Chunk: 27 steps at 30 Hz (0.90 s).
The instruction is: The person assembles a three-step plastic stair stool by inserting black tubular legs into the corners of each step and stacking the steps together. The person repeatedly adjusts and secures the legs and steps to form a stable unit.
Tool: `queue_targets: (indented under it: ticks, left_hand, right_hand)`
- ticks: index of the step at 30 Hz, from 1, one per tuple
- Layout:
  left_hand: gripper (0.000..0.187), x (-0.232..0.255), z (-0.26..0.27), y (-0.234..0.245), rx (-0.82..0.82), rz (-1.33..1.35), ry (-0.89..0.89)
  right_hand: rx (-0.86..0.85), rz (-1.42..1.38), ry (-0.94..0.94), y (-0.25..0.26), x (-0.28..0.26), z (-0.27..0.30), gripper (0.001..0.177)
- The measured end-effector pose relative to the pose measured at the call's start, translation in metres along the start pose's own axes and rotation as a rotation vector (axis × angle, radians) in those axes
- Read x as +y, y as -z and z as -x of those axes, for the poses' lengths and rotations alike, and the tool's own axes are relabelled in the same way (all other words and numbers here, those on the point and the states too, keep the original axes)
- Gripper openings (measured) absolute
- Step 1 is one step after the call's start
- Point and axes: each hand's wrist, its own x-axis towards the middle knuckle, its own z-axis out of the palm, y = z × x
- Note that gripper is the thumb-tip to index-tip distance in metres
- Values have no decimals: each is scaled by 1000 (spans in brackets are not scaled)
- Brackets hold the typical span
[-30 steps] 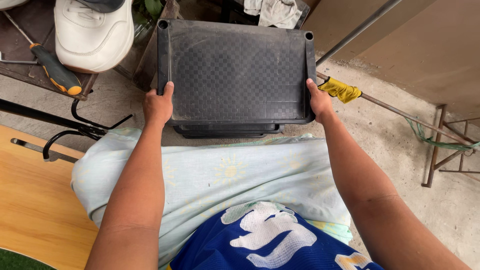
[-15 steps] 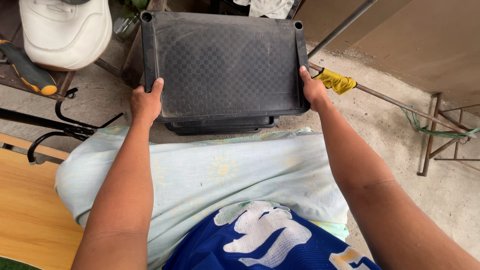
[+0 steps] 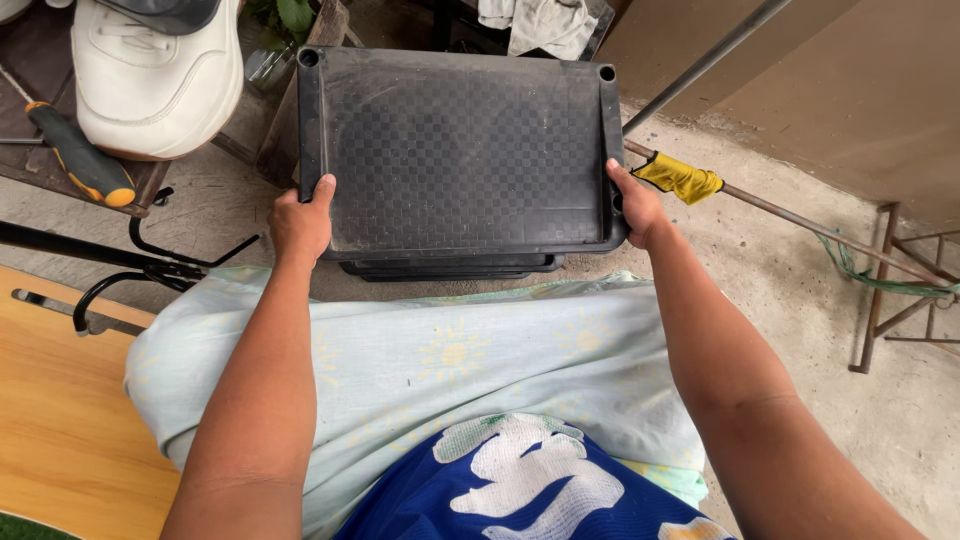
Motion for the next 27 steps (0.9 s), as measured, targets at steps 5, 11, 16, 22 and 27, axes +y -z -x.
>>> queue_targets:
  ticks: [5,11,16,22,27]
  left_hand:
    - [57,-3,-2,4,16,-69,-7]
    - [58,-1,-6,-2,-7,-80,-22]
    - [66,2,-6,1,-42,-129,51]
    - [99,30,-51,20,-137,-207,-9]
    - [96,66,-127,-2,-91,184,-32]
  right_hand:
    - [51,101,48,6,13,-18,71]
    - [354,645,289,16,25,-25,76]
    - [425,881,274,12,26,-41,79]
    - [275,761,141,8,-29,-36,61]
    - [335,459,123,-12,-83,-55,76]
